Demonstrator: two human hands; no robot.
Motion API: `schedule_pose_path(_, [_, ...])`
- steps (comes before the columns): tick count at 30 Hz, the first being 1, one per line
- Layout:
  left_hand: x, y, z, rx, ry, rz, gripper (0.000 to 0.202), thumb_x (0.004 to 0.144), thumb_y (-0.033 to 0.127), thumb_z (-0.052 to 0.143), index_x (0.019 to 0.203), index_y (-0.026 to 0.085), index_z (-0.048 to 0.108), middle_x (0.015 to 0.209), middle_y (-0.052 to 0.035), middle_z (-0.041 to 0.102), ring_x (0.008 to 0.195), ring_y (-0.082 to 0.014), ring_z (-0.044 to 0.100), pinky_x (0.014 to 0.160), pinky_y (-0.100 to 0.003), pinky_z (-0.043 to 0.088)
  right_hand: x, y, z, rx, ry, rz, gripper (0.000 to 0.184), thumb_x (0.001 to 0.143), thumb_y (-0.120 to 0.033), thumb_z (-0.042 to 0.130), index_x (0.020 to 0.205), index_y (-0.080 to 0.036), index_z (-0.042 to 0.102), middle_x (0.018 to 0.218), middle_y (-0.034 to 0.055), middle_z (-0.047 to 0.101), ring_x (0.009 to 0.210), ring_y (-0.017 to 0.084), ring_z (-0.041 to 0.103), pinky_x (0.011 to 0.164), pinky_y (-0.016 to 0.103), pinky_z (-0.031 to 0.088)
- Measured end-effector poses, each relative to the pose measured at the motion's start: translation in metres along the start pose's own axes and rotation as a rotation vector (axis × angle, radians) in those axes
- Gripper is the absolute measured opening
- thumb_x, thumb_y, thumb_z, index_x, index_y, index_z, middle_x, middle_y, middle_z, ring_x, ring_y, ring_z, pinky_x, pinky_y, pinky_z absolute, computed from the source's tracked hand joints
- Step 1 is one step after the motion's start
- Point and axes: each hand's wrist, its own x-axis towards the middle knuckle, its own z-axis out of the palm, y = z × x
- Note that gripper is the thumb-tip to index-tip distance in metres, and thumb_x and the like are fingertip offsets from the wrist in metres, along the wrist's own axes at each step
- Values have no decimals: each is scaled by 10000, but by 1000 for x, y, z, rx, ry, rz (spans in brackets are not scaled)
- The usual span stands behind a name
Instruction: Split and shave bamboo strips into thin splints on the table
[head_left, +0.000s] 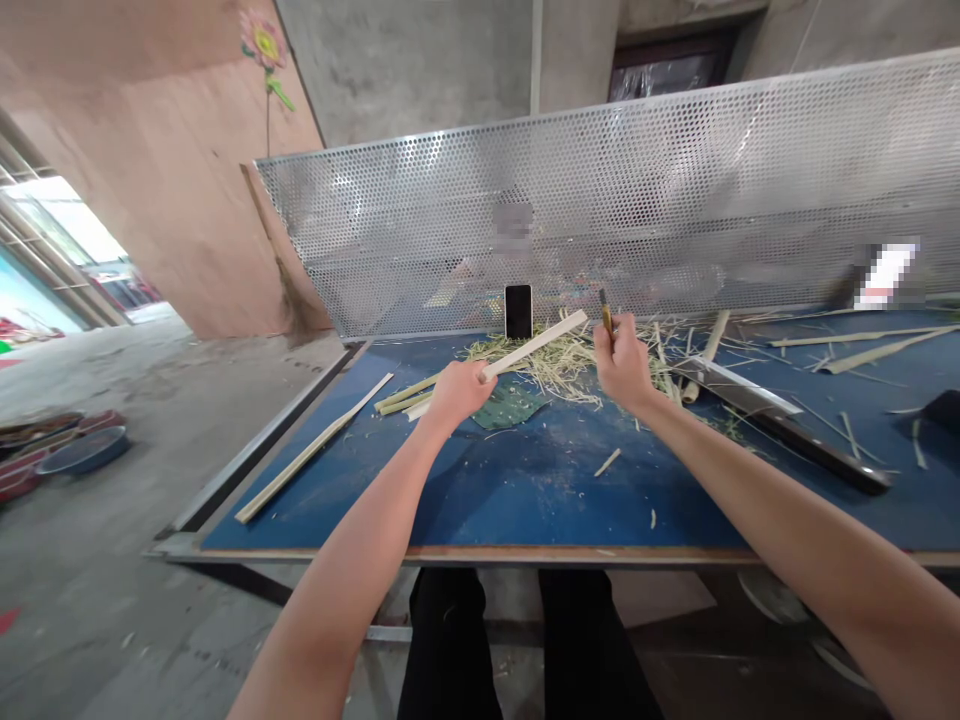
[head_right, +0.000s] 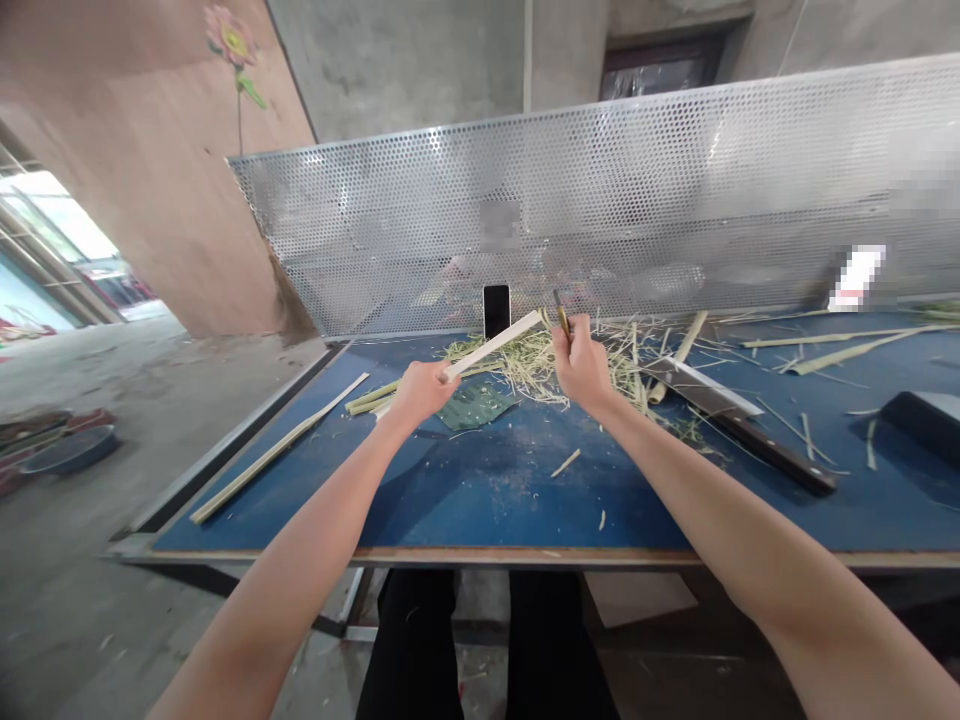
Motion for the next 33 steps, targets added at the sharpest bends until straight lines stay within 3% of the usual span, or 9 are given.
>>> schedule_pose_path(5, [2,0,4,-2,-13,-21,275,1035,367,583,948,193,778,822,-94,762,843,-239,719,744,-306,490,0,-5,-1,-2,-114,-68,600,1123,-621,233,1144,-240,696,718,61,631,643,251,607,715,379,426])
schedule_pose_path(9, [4,-1,8,8,-6,-9,282,1028,375,595,915,194,781,841,-102,766,866,-246,729,767,-310,500,-4,-11,2,20,-206,-116,658,1116,-633,190,959,-240,693,685,62,631,642,235,601,726,362,438])
schedule_pose_path(12, [5,-1,9,24,-21,2,285,1030,361,587,933,188,793,855,-108,773,877,-255,737,783,-318,508,-6,-12,6,30,-209,-111,672,1111,-674,169,924,-251,657,669,52,611,642,232,591,710,352,432])
schedule_pose_path(17, [6,-2,9,55,-35,-1,283,1027,338,582,960,181,807,922,-124,798,909,-266,751,790,-319,521,-4,0,10,12,-69,-14,614,1125,-617,145,895,-264,590,710,57,601,667,238,581,692,351,409])
schedule_pose_path(23, [10,-6,16,70,-77,-71,307,1028,377,598,1008,170,823,969,-145,810,909,-263,771,755,-285,537,0,12,10,-131,-173,-148,433,1096,-475,329,872,-250,624,684,52,605,653,225,560,675,336,352])
schedule_pose_path(25, [12,-9,17,77,-64,-103,309,1033,369,588,1010,173,826,989,-150,813,936,-266,777,771,-283,548,-1,10,12,-135,-242,-181,426,1093,-461,347,841,-246,614,689,57,622,646,217,547,668,334,344])
schedule_pose_path(30, [12,-14,18,71,-28,-152,313,1033,375,587,1052,175,827,983,-163,809,936,-285,782,797,-314,570,-7,-7,22,-155,-608,-343,414,1100,-468,397,816,-245,598,751,65,673,656,203,550,649,326,333])
schedule_pose_path(33, [12,-17,20,57,-19,-150,307,1029,375,590,1048,175,823,986,-164,805,919,-285,779,796,-322,570,-12,-19,27,-143,-761,-437,403,1109,-455,412,843,-238,623,815,76,706,710,215,596,671,331,371])
